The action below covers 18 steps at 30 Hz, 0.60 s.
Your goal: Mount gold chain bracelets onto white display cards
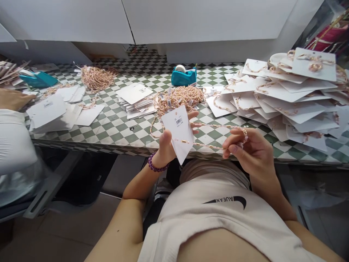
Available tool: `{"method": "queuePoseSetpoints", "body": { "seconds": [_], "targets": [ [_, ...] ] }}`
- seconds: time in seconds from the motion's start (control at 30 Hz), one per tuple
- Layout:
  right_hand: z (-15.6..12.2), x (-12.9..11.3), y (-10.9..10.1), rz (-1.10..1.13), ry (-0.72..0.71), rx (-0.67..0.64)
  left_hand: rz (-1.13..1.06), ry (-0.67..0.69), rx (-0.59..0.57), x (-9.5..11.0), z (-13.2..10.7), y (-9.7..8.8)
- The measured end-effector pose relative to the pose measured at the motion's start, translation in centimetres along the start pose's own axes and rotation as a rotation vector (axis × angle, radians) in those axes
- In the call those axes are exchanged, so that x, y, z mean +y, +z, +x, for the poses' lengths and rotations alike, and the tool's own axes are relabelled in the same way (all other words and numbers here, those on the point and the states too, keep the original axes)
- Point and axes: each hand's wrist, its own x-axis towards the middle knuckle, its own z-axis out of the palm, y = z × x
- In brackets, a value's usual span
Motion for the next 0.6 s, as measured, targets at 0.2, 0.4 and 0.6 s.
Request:
{"method": "queuePoseSetpoints", "body": {
  "seconds": [0.2, 0.4, 0.6],
  "targets": [
    [-0.4, 0.5, 0.1, -0.344, -0.228, 0.065, -0.225, -0.368, 0.068, 1.1, 0.1, 1.2],
    [2.1, -2.1, -0.4, -0.834, -0.599, -0.267, -0.377, -0.48, 0.056, 0.5, 0.8, 1.0],
    [6.8, -4.7, 0.5, -0.941, -0.497, -0.787, -0.453, -0.469, 0.207, -0.2, 1.2, 1.4]
  ]
}}
